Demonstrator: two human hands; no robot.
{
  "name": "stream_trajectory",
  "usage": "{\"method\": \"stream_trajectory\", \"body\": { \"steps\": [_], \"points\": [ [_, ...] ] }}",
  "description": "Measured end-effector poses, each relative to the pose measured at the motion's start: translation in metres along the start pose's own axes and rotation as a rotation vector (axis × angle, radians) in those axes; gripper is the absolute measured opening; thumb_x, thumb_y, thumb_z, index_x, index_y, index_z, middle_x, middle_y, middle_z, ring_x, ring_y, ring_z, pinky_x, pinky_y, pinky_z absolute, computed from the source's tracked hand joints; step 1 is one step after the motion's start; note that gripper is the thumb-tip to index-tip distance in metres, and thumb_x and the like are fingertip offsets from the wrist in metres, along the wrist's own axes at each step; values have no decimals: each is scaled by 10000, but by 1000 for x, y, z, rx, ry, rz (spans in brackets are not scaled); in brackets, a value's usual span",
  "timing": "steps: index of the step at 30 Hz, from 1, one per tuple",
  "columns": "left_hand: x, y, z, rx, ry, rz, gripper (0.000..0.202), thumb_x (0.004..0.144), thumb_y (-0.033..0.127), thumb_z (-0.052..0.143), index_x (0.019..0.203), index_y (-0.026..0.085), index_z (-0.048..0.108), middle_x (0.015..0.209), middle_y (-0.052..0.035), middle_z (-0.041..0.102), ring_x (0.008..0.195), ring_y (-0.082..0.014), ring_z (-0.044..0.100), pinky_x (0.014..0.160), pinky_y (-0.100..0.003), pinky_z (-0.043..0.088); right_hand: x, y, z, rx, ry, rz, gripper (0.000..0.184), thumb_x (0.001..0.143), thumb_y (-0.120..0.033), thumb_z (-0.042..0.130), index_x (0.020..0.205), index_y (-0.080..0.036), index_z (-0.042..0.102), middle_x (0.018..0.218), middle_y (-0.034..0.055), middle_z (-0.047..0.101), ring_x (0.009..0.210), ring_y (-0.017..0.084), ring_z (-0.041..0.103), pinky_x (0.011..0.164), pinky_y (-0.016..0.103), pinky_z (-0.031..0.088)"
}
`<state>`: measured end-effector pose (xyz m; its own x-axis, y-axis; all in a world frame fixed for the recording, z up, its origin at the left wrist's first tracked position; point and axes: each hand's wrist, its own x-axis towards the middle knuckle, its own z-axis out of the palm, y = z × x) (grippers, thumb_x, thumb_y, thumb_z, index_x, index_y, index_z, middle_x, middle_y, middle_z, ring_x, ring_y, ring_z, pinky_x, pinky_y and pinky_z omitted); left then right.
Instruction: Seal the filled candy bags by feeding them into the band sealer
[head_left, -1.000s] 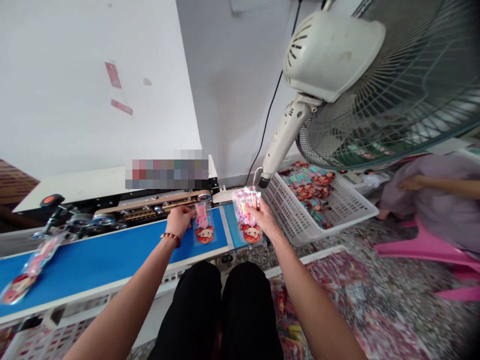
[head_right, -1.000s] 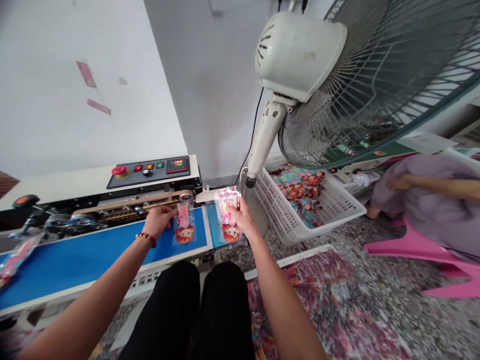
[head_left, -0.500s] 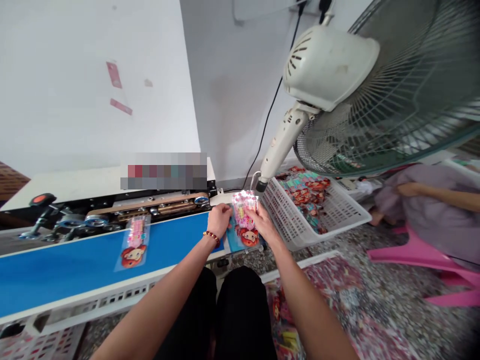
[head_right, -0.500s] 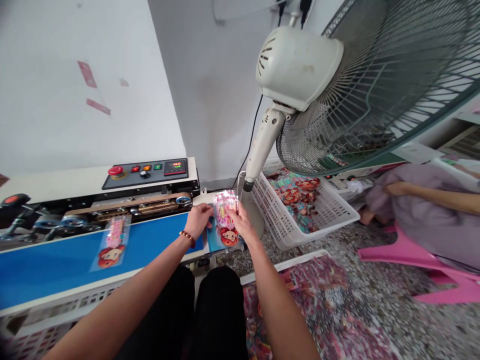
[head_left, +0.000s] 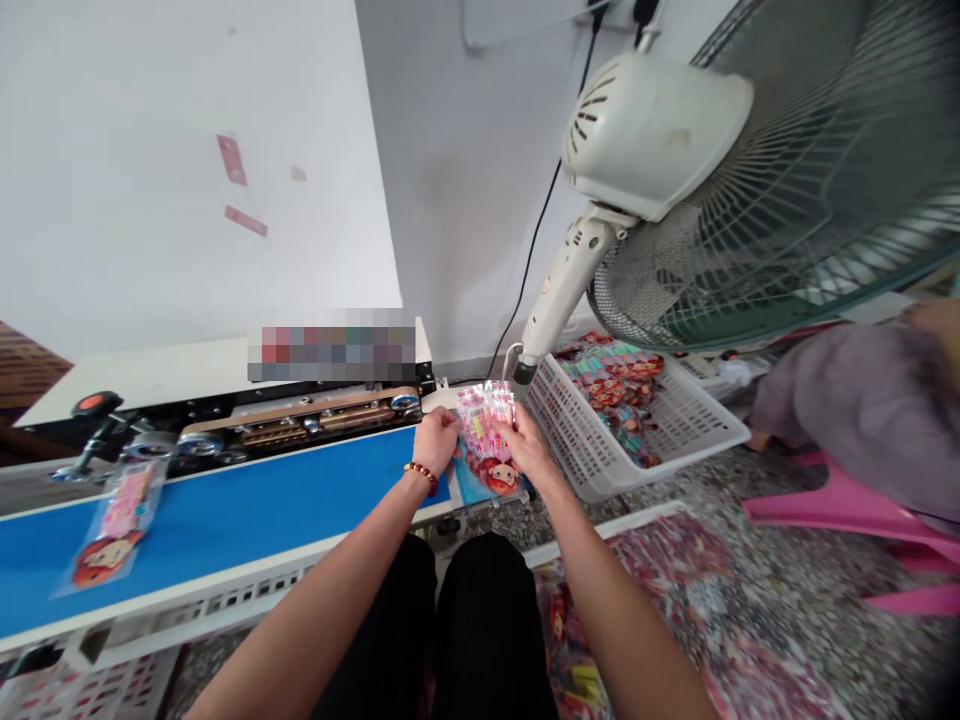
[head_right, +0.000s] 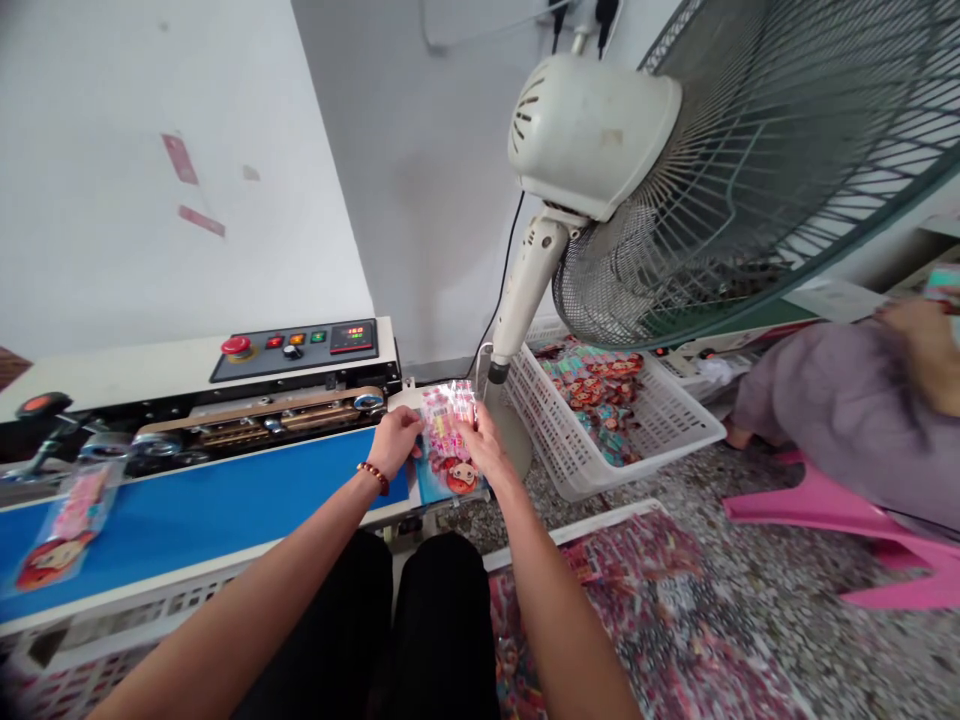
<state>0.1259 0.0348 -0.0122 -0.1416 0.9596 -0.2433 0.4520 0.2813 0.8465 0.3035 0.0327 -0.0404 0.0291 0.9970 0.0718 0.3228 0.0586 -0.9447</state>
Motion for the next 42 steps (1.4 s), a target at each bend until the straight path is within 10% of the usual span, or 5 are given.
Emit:
{"method": "stream_trajectory", "body": {
  "steps": [26,42],
  "points": [
    [7,-11,-10,93,140,-61,82,857,278,695,818,206,696,778,-29,712,607,-155,636,604,-240,431,0,-15,14,-100,128,152,354,660,-345,731,970,-253,586,879,-1,722,821,235,674,738,319,499],
    [3,-41,-98,228,195,-202,141,848,284,644,815,180,732,645,-57,668,632,-220,669,611,-278,460,-3,-20,15,-104,126,153,358,655,-356,714,967,-256,568,863,-2,715,789,235,656,716,323,483]
  ]
}}
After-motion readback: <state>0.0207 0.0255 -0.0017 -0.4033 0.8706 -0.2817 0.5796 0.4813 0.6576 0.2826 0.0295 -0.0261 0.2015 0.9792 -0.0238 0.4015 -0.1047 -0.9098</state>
